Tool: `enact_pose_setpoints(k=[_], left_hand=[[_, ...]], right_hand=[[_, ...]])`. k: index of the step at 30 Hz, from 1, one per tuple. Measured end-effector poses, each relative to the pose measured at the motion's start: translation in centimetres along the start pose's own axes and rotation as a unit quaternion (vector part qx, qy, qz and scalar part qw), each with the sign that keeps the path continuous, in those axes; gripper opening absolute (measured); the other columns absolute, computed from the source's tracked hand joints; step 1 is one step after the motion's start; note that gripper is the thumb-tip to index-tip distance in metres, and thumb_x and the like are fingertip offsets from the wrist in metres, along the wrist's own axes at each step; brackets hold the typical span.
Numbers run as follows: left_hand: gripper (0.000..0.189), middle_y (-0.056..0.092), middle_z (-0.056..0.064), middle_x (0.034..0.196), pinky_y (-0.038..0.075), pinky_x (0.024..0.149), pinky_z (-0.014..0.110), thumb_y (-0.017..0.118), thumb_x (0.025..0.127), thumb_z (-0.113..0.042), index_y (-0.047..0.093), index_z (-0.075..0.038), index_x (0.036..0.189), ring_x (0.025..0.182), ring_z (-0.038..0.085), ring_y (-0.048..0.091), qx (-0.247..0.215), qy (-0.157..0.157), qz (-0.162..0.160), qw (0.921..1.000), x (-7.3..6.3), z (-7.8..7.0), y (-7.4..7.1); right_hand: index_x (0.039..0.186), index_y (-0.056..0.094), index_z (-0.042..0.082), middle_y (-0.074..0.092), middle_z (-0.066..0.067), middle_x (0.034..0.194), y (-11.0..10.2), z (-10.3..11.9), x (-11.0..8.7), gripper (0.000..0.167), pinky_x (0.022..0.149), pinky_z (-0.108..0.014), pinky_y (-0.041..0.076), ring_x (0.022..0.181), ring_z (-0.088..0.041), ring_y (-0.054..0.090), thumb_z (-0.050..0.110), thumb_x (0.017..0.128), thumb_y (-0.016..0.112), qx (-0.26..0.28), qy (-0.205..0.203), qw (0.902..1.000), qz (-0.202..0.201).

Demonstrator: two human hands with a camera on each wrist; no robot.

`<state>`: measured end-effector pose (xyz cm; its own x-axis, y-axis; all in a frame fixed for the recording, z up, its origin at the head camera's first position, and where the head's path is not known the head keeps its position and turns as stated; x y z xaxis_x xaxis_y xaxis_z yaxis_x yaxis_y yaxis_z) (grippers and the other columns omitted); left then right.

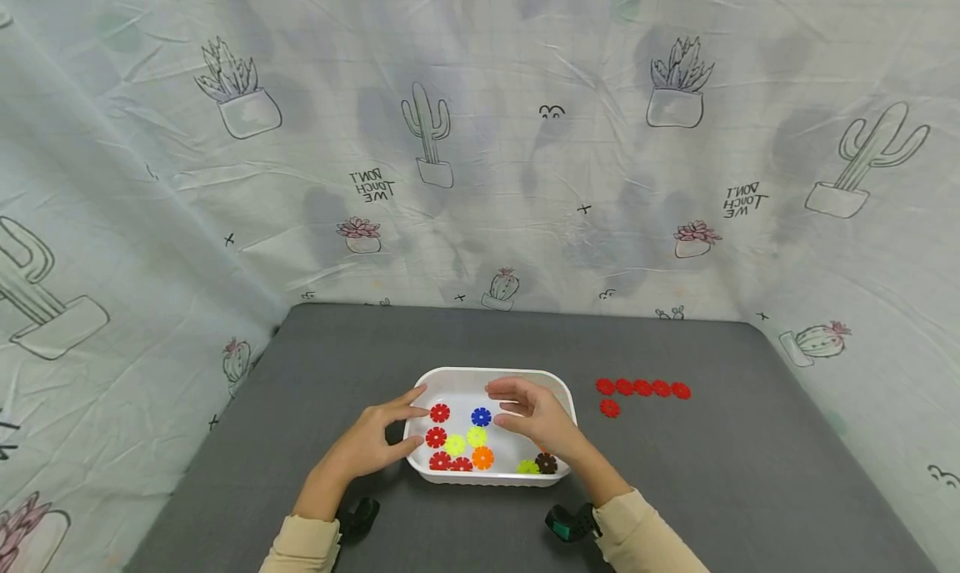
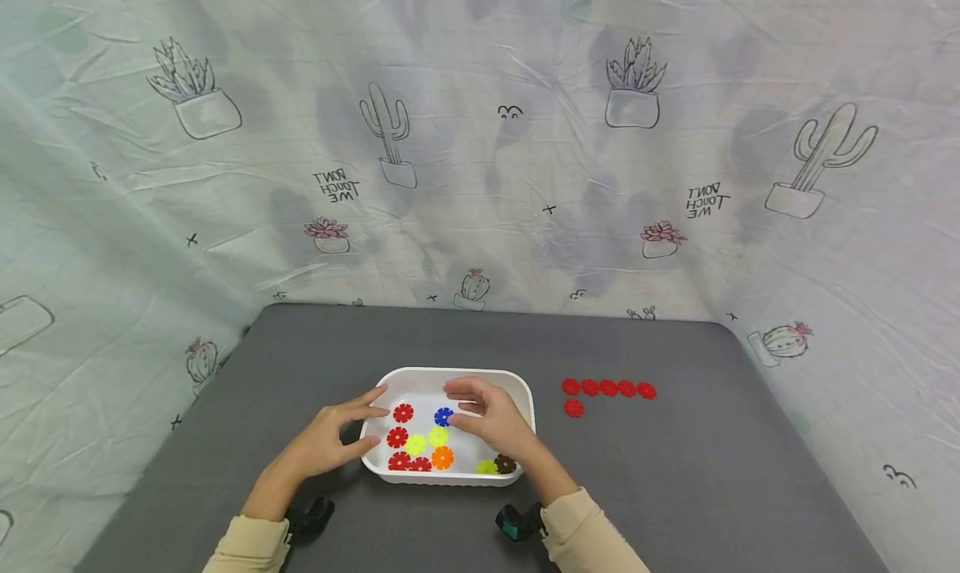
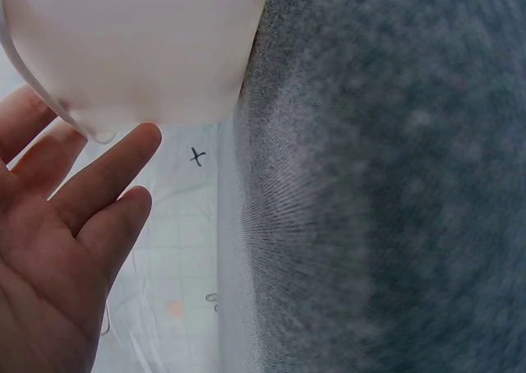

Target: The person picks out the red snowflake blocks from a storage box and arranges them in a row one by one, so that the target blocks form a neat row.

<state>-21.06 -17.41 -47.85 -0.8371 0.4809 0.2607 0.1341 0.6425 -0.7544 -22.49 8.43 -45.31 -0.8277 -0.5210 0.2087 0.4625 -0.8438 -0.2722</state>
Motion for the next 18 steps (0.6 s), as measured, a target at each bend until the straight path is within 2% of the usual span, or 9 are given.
enact_pose_setpoints(k=[4, 9, 13, 18], left_hand=[[0.042, 0.044, 0.003, 0.147, 0.042, 0.101, 0.054, 0.067, 0.085, -0.028, 0.065, -0.01, 0.122, 0.13, 0.028, 0.048, 0.0, -0.004, 0.004, 1.0, -0.1, 0.0, 0.0], [0.042, 0.044, 0.005, 0.147, 0.042, 0.1, 0.054, 0.067, 0.085, -0.028, 0.065, -0.009, 0.122, 0.129, 0.027, 0.049, -0.003, -0.002, 0.005, 1.0, 0.0, 0.1, 0.1], [0.042, 0.044, 0.006, 0.147, 0.043, 0.099, 0.054, 0.068, 0.085, -0.029, 0.065, -0.009, 0.122, 0.129, 0.027, 0.049, -0.004, 0.003, 0.003, 1.0, 0.1, 0.1, 0.1], [0.041, 0.045, 0.006, 0.146, 0.044, 0.099, 0.053, 0.068, 0.085, -0.029, 0.066, -0.009, 0.121, 0.129, 0.026, 0.049, -0.004, 0.007, -0.003, 1.0, 0.1, 0.2, 0.0]], right_hand=[[0.126, 0.055, 0.002, 0.056, -0.023, 0.129, 1.6, -0.7, 0.9, 0.041, 0.102, -0.047, 0.042, 0.12, -0.036, 0.054, 0.009, 0.088, 0.066, -0.013, 0.033, 0.9978, 0.055], [0.124, 0.056, -0.002, 0.058, -0.023, 0.126, 3.2, -0.9, 1.7, 0.038, 0.102, -0.047, 0.043, 0.116, -0.038, 0.056, 0.004, 0.088, 0.063, -0.027, 0.037, 0.9917, 0.12], [0.122, 0.058, -0.002, 0.06, -0.02, 0.125, 4.0, -1.0, 1.9, 0.035, 0.101, -0.043, 0.045, 0.116, -0.033, 0.057, 0.004, 0.087, 0.062, -0.04, 0.047, 0.9861, 0.154], [0.117, 0.062, 0.004, 0.065, -0.012, 0.119, 4.6, -1.3, 2.0, 0.03, 0.097, -0.031, 0.049, 0.112, -0.026, 0.061, 0.006, 0.087, 0.064, -0.066, 0.079, 0.9757, 0.194]])
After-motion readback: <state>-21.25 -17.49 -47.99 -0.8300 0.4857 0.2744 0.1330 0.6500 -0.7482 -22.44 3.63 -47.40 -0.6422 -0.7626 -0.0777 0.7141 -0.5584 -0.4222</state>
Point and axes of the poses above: each hand's wrist, its own x-axis towards the middle knuckle, its own y-axis out of the palm, z = x × y, the point moved 4 cm from there along x, towards the middle knuckle
